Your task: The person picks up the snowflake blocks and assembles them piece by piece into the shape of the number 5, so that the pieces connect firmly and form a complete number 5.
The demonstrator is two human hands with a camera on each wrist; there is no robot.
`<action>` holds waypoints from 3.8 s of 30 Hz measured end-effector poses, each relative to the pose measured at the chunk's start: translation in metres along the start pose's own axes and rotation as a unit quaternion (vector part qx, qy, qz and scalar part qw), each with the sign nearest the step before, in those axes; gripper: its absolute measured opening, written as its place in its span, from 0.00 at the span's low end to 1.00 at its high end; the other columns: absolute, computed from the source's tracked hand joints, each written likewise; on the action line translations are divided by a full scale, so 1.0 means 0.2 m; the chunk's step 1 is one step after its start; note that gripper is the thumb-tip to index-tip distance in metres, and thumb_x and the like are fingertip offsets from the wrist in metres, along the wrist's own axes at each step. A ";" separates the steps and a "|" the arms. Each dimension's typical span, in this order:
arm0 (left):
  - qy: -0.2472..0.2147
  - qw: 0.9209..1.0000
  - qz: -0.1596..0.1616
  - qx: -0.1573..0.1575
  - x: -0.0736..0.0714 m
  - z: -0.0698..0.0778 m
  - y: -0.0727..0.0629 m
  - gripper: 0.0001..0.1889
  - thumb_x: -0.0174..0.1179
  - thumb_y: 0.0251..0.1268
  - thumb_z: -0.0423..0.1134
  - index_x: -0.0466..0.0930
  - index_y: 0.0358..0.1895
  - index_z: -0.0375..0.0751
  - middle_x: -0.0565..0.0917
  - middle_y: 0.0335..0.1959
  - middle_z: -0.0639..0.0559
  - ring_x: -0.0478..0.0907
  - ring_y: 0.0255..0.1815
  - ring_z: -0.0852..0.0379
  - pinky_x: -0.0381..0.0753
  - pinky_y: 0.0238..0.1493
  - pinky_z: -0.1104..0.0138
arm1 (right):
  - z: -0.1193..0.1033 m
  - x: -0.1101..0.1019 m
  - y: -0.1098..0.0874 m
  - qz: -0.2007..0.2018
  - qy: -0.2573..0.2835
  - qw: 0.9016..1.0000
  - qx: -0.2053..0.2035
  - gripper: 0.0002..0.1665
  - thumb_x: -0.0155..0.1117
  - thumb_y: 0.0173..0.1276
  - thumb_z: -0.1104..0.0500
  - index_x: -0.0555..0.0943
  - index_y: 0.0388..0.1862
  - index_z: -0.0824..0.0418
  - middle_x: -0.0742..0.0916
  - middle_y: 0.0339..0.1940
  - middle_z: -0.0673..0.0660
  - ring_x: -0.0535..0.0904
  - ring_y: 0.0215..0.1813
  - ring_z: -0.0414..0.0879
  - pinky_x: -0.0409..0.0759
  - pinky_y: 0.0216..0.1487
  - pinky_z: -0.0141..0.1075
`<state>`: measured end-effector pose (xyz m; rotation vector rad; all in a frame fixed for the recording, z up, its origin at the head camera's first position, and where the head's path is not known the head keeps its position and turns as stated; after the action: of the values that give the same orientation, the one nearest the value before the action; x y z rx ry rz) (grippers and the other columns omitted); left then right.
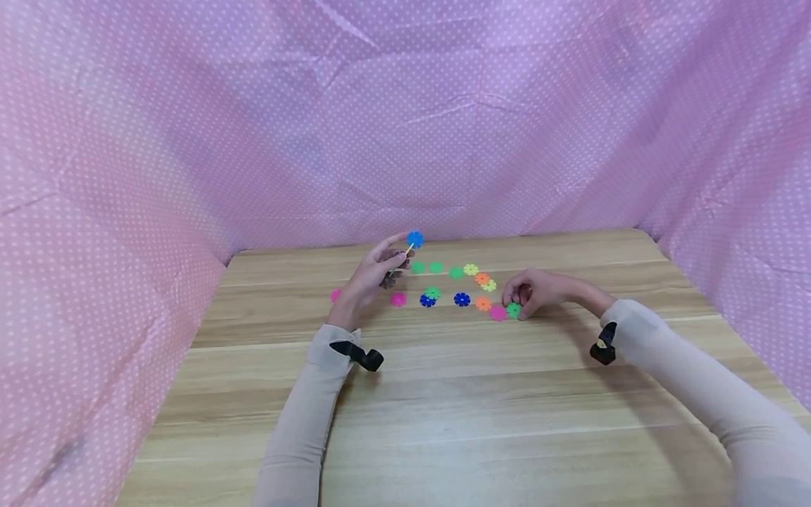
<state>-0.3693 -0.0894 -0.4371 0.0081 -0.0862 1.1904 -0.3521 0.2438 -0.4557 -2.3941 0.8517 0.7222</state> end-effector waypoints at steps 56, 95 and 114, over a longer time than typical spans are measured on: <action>-0.051 0.998 0.020 0.025 0.02 0.01 0.00 0.24 0.43 0.84 0.37 0.59 0.78 0.53 0.72 0.66 0.38 0.75 0.51 0.48 0.73 0.32 0.75 | -0.58 0.17 0.56 0.227 0.183 0.946 -0.144 0.12 0.75 0.62 0.68 0.83 0.41 0.73 0.89 0.35 0.61 0.84 0.33 0.38 0.85 0.38 0.28; -0.082 0.992 0.074 0.065 0.05 0.00 0.03 0.25 0.39 0.85 0.35 0.54 0.79 0.49 0.72 0.53 0.53 0.73 0.50 0.57 0.75 0.64 0.57 | -0.67 0.26 0.58 0.309 0.117 0.932 -0.148 0.05 0.75 0.60 0.69 0.89 0.36 0.68 0.91 0.33 0.65 0.85 0.32 0.39 0.86 0.36 0.27; -0.089 0.989 0.068 0.094 0.09 0.02 0.03 0.25 0.36 0.85 0.35 0.51 0.80 0.46 0.68 0.60 0.49 0.69 0.49 0.61 0.73 0.45 0.75 | -0.70 0.26 0.56 0.331 0.111 0.919 -0.186 0.03 0.74 0.60 0.72 0.89 0.34 0.71 0.91 0.34 0.67 0.88 0.33 0.46 0.87 0.36 0.27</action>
<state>-0.3678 -0.0713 -0.4311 0.2787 -0.1334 1.3294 -0.3507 0.0614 -0.4141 -2.5415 1.8129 0.9318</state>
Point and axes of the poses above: each hand's wrist, its own y-axis towards the middle knuckle, its own x-axis out of the palm, z = x × y, the point moved 5 cm from there along y, towards the middle knuckle
